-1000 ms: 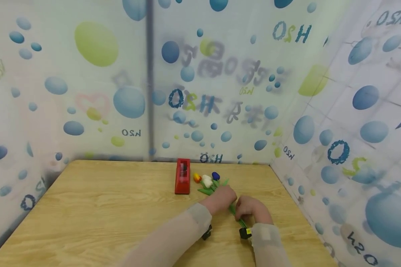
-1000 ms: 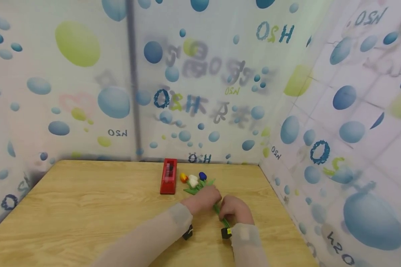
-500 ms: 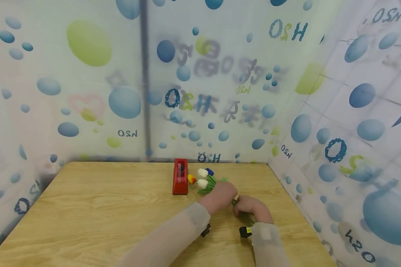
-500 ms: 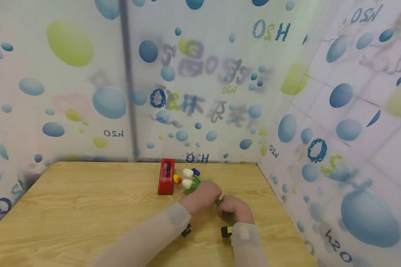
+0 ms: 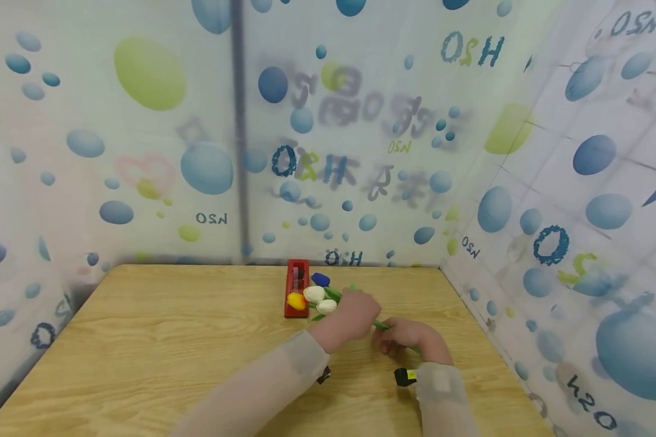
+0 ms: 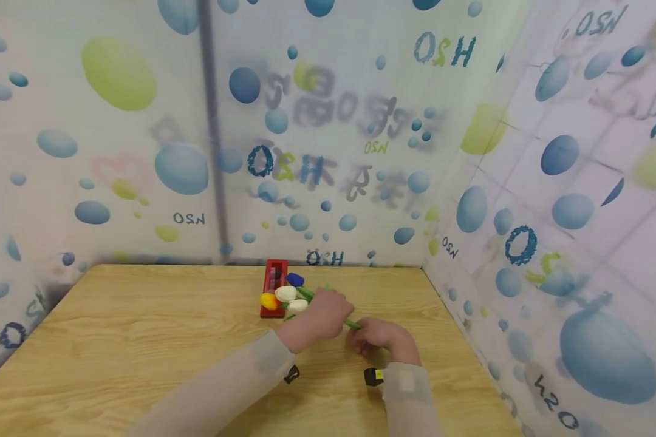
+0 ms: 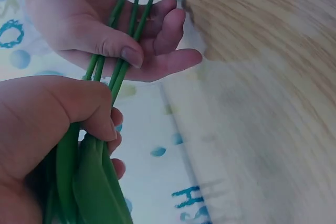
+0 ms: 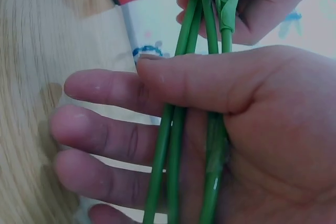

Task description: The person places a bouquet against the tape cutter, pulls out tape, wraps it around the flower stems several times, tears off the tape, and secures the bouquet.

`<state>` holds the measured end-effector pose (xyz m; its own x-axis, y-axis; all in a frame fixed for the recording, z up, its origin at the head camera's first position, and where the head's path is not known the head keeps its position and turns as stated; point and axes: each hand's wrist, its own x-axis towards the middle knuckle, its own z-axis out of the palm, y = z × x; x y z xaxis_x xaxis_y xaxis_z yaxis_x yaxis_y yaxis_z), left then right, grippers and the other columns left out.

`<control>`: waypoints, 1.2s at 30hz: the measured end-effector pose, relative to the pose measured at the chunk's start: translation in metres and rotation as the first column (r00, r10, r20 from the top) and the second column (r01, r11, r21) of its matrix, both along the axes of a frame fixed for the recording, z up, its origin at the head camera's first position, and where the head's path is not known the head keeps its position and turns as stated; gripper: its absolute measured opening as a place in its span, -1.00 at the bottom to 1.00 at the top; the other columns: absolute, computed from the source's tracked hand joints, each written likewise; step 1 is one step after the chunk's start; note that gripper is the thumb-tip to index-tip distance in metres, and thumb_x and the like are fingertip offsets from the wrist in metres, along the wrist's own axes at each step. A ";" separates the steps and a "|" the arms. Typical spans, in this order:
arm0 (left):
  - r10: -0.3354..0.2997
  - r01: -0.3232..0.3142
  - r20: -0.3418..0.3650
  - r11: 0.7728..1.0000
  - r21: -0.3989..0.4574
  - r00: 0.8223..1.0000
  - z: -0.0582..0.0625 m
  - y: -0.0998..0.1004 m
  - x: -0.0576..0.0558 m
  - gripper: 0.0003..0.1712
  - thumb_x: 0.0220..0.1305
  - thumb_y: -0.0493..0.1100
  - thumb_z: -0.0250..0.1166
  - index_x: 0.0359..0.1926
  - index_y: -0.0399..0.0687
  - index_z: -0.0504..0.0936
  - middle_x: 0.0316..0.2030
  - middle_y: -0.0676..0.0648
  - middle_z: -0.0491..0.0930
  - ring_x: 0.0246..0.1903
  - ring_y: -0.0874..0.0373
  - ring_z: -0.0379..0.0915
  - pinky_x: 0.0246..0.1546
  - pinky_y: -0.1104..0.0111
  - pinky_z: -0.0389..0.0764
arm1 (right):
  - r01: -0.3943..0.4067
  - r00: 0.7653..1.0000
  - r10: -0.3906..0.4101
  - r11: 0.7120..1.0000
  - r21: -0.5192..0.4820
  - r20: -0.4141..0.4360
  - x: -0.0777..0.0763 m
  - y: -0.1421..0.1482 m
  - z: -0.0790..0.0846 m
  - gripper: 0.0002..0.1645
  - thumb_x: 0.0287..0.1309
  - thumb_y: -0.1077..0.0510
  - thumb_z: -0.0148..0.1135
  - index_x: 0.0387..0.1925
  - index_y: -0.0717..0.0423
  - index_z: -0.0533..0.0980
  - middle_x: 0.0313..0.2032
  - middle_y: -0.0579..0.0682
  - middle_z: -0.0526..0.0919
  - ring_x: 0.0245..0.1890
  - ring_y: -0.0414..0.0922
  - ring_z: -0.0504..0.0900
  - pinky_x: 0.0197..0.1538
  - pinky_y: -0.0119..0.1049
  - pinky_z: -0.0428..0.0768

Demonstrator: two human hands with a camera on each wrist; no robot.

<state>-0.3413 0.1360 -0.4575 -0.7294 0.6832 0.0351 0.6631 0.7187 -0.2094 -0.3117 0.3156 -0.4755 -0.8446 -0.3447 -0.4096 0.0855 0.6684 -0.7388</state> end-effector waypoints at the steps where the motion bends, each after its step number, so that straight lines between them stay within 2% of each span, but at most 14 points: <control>1: 0.010 -0.010 -0.002 1.000 -0.005 1.000 0.000 -0.003 0.001 -0.82 0.41 0.10 0.44 -0.04 0.27 0.73 -0.10 0.11 0.76 -0.01 0.07 0.67 0.22 -0.11 0.69 | -0.007 1.000 0.007 1.000 0.006 -0.003 0.000 -0.002 0.001 -0.71 0.51 0.25 0.03 0.02 0.34 0.61 -0.32 0.05 0.67 -0.33 -0.12 0.65 -0.16 -0.24 0.73; 5: 0.053 -0.053 0.013 0.999 0.004 0.999 0.002 -0.019 0.004 -0.77 0.35 0.12 0.49 -0.05 0.27 0.72 -0.14 0.11 0.75 -0.01 0.04 0.67 0.27 -0.22 0.64 | -0.045 0.998 0.047 0.997 0.058 -0.033 -0.001 -0.013 0.004 -0.71 0.57 0.17 0.06 0.03 0.28 0.61 -0.37 0.03 0.69 -0.39 -0.15 0.62 -0.22 -0.30 0.67; 10: 0.078 -0.080 0.036 0.995 0.052 0.996 0.003 -0.047 0.012 -0.83 0.33 0.06 0.52 -0.15 0.23 0.71 -0.26 0.10 0.72 -0.18 0.06 0.65 0.18 -0.19 0.67 | -0.105 0.990 0.118 0.983 0.150 -0.082 -0.002 -0.035 0.007 -0.68 0.60 0.07 0.09 -0.12 0.23 0.63 -0.42 0.00 0.71 -0.44 -0.14 0.58 -0.33 -0.34 0.49; 14: 0.093 -0.096 0.047 0.993 0.063 0.995 0.001 -0.069 0.021 -0.81 0.33 0.03 0.51 -0.12 0.18 0.71 -0.26 0.06 0.71 -0.22 0.04 0.65 0.11 -0.16 0.71 | -0.157 0.974 0.186 0.965 0.211 -0.126 0.000 -0.053 0.010 -0.67 0.61 0.07 0.11 -0.22 0.21 0.63 -0.39 0.02 0.75 -0.36 -0.11 0.65 -0.28 -0.31 0.55; 17: 0.105 -0.108 0.056 0.992 0.069 0.993 -0.002 -0.082 0.027 -0.78 0.33 0.01 0.50 -0.07 0.15 0.71 -0.23 0.02 0.71 -0.19 0.00 0.65 0.13 -0.21 0.69 | -0.192 0.964 0.230 0.950 0.244 -0.135 0.003 -0.066 0.013 -0.66 0.62 0.10 0.09 -0.25 0.22 0.64 -0.39 0.04 0.73 -0.37 -0.11 0.61 -0.26 -0.28 0.54; 24: 0.105 -0.110 0.049 0.987 0.115 0.993 -0.001 -0.112 0.038 -0.78 0.34 0.01 0.49 -0.06 0.14 0.71 -0.28 0.02 0.69 -0.29 0.03 0.60 -0.06 -0.09 0.73 | -0.209 0.955 0.259 0.935 0.288 -0.146 0.008 -0.092 0.015 -0.69 0.64 0.13 0.06 -0.23 0.17 0.63 -0.47 0.00 0.65 -0.49 -0.14 0.49 -0.34 -0.32 0.45; 28: 0.127 -0.133 0.057 0.982 0.131 0.990 -0.002 -0.131 0.041 -0.73 0.32 0.03 0.51 -0.04 0.13 0.70 -0.29 0.03 0.67 -0.34 0.07 0.52 -0.11 -0.01 0.71 | -0.239 0.932 0.304 0.925 0.295 -0.199 0.009 -0.106 0.013 -0.70 0.62 0.12 0.10 -0.23 0.16 0.64 -0.51 -0.01 0.62 -0.56 -0.14 0.47 -0.37 -0.30 0.45; 33: 0.172 -0.182 0.076 0.971 0.156 0.982 -0.010 -0.152 0.040 -0.71 0.32 0.04 0.50 -0.03 0.11 0.70 -0.34 0.03 0.63 -0.38 0.09 0.50 -0.24 0.09 0.68 | -0.233 0.899 0.328 0.920 0.316 -0.291 0.007 -0.123 0.008 -0.78 0.57 0.17 0.15 -0.17 0.12 0.69 -0.31 -0.06 0.71 -0.44 -0.14 0.48 -0.31 -0.27 0.50; 36: 0.188 -0.202 0.097 0.963 0.177 0.977 -0.013 -0.164 0.041 -0.70 0.34 0.10 0.49 -0.05 0.11 0.69 -0.34 0.04 0.64 -0.37 0.11 0.53 -0.29 0.13 0.67 | -0.234 0.877 0.351 0.908 0.347 -0.328 0.004 -0.135 0.005 -0.81 0.54 0.18 0.19 -0.23 0.09 0.68 -0.31 -0.11 0.68 -0.40 -0.15 0.47 -0.27 -0.27 0.50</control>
